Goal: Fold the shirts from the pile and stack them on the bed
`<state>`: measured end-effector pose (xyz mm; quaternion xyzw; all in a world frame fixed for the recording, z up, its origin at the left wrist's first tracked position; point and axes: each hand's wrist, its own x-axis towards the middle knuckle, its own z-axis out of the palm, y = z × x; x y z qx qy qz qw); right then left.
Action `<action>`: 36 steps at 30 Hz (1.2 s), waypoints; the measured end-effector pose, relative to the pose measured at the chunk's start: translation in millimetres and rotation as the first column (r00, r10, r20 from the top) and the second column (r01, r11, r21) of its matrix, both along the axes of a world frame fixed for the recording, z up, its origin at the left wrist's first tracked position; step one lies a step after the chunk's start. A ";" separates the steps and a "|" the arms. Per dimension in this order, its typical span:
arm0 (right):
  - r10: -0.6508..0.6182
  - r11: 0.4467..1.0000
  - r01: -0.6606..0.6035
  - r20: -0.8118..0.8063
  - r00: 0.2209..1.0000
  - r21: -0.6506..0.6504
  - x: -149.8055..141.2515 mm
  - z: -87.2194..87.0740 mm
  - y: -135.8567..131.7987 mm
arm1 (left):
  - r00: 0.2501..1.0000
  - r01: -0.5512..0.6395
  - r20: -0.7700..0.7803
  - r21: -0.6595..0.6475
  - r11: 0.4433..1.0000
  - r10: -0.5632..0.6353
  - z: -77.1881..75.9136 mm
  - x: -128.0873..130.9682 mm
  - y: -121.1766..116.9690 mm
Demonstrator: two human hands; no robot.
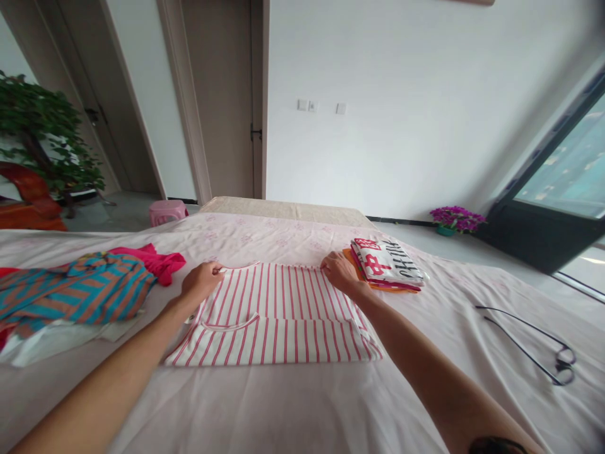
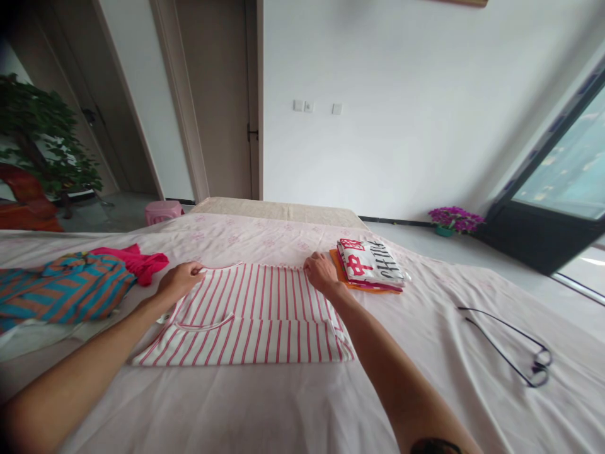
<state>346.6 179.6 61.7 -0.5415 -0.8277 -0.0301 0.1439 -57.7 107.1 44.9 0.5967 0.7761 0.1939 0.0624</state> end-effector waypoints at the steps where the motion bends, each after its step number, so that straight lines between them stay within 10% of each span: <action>1: 0.019 1.000 -0.019 -0.023 1.000 0.007 4.0 1.6 -6.0 | 1.000 0.020 0.011 0.027 0.999 -0.020 2.4 -2.0 -7.8; 8: 0.135 0.989 -0.132 -0.053 0.989 0.069 22.8 -8.6 -38.8 | 0.941 0.339 -0.055 0.209 0.917 -0.335 -6.5 -8.2 -70.1; 18: 0.168 0.982 -0.176 0.092 0.981 0.076 10.8 -8.4 -21.8 | 0.923 0.384 -0.091 0.157 0.910 -0.374 2.7 4.8 -74.9; 36: 0.239 0.962 -0.234 -0.018 0.971 0.139 42.9 -14.0 -78.9 | 0.944 0.326 0.009 0.100 0.940 -0.329 -7.5 -1.1 -86.9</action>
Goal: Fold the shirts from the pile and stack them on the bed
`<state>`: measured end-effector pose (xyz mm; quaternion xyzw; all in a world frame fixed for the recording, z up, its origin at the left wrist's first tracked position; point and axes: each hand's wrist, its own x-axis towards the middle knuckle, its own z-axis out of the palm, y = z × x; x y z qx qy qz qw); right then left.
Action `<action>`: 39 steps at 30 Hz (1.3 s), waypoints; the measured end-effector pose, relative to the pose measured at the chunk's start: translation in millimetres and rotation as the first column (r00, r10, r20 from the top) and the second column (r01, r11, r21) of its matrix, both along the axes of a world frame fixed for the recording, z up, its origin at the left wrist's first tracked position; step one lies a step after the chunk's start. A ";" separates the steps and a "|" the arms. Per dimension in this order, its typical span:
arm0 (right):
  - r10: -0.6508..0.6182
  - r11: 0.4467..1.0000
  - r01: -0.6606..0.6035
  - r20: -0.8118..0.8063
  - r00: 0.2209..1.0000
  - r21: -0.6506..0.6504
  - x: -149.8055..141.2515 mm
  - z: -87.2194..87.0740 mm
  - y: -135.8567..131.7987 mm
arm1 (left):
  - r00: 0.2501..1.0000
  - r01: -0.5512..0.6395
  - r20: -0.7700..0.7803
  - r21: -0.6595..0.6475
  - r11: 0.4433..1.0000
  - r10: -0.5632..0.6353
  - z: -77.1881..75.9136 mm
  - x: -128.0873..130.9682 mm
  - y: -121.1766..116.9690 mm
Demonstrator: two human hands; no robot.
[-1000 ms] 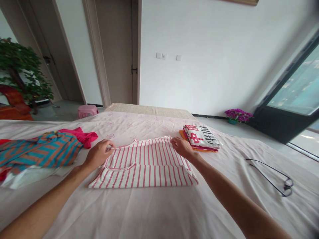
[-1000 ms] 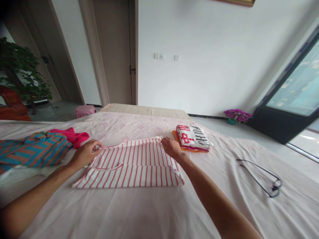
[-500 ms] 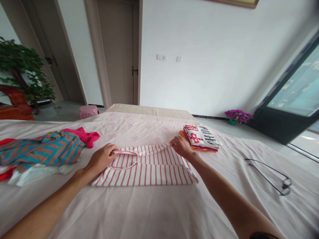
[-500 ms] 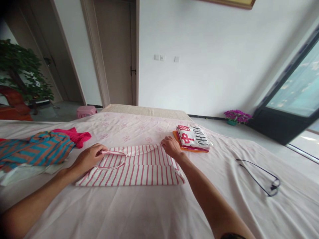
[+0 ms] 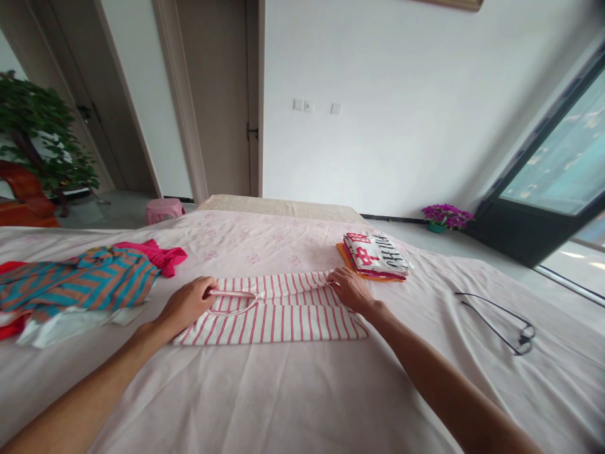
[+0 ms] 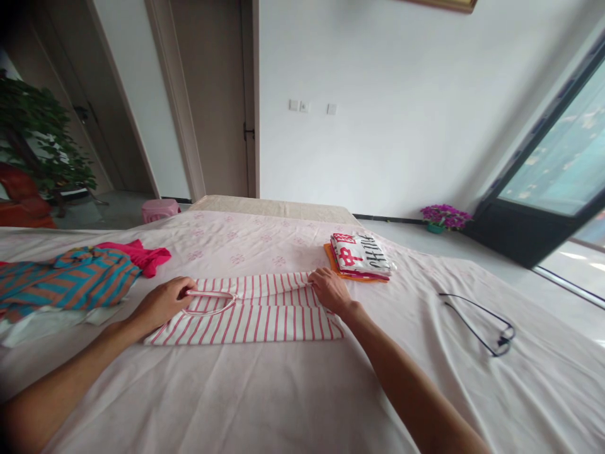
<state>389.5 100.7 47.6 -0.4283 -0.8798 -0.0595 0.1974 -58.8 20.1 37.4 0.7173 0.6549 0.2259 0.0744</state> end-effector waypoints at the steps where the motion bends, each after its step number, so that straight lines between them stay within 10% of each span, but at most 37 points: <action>1: 0.006 1.000 -0.006 -0.006 1.000 0.006 0.5 0.5 -1.9 | 1.000 0.002 0.002 -0.001 1.000 -0.002 0.3 0.5 -0.4; 15: 0.136 0.988 -0.137 -0.030 0.990 -0.063 13.7 1.4 -25.3 | 0.949 -0.038 -0.311 0.047 0.998 0.051 22.7 38.9 -10.5; 25: -0.289 0.951 0.245 -0.263 0.920 -0.187 -4.9 14.8 -17.0 | 0.973 0.230 -0.037 0.101 0.968 -0.228 17.7 130.7 6.3; 33: -0.131 0.971 0.155 0.138 0.982 -0.181 -50.7 -19.4 -37.0 | 0.962 0.254 -0.144 0.165 0.953 -0.231 -15.5 138.2 -0.2; 39: -0.403 0.873 0.448 0.230 0.886 -0.193 -37.6 -19.2 -34.2 | 0.959 0.273 0.035 0.165 0.948 -0.282 -11.8 125.1 3.0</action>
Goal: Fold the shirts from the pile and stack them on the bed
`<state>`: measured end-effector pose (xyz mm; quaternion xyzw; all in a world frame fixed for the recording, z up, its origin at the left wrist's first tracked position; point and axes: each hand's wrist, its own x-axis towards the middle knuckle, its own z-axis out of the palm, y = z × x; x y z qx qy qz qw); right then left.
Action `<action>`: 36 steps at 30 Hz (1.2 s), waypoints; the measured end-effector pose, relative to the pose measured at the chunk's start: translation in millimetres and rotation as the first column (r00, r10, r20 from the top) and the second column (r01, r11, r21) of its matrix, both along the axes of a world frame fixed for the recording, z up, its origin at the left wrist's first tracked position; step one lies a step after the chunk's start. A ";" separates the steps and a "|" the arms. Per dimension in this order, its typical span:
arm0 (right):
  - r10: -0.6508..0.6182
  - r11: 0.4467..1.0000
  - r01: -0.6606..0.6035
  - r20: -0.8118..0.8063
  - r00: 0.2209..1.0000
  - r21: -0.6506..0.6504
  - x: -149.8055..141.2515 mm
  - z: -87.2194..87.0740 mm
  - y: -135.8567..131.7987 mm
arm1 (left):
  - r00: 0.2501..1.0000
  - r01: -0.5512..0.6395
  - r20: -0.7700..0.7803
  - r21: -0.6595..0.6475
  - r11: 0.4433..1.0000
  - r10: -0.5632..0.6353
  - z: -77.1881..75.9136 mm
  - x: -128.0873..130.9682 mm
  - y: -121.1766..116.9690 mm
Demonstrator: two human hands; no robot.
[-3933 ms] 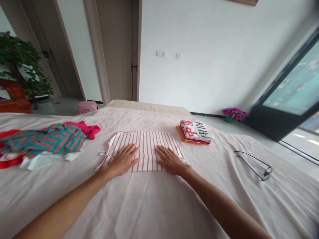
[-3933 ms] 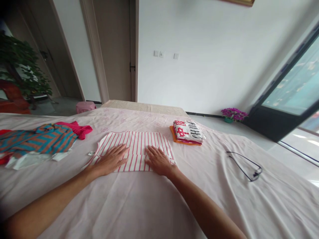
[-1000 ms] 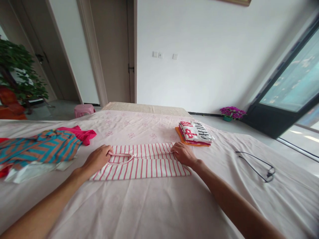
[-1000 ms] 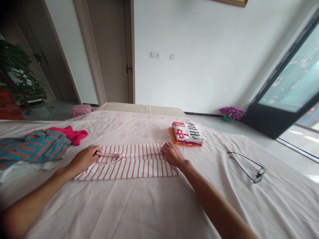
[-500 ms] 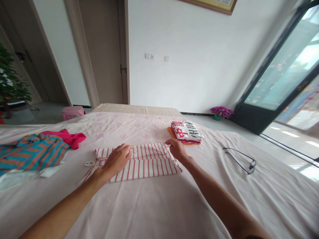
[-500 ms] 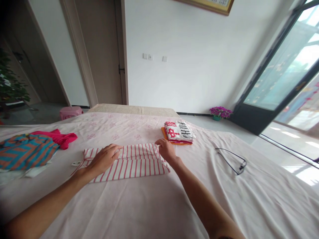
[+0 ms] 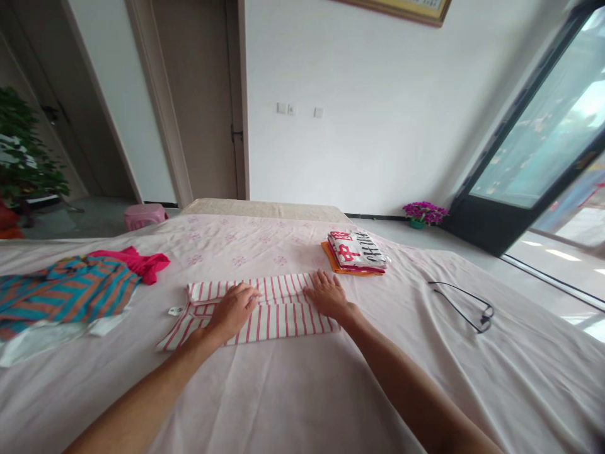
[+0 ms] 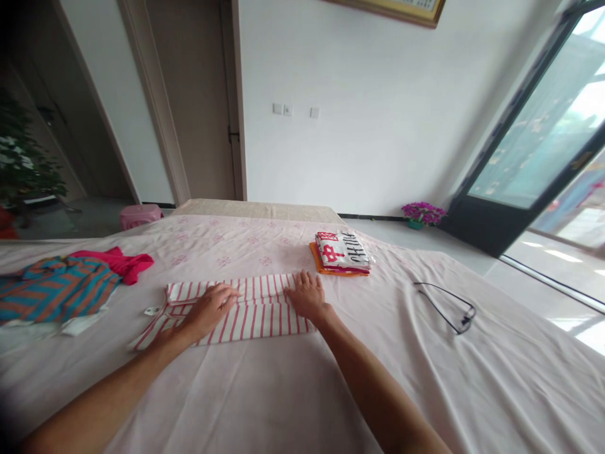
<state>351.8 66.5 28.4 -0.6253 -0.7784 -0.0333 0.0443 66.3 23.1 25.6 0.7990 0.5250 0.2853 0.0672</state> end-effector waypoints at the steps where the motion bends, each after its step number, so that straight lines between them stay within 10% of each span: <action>1: -0.023 1.000 0.023 -0.009 1.000 0.008 -3.0 4.1 1.5 | 0.999 -0.023 0.041 0.003 1.000 0.023 1.4 -0.3 1.9; 12: 0.320 0.947 -0.319 -0.066 0.945 0.025 -74.6 -3.4 -7.4 | 0.956 -0.166 -0.246 -0.005 0.986 0.160 -12.2 -16.0 4.5; 36: -0.033 0.999 0.035 -0.058 0.998 0.035 17.0 -18.3 -5.6 | 0.842 -0.510 -0.264 -0.106 0.853 0.471 -21.1 -89.3 -5.0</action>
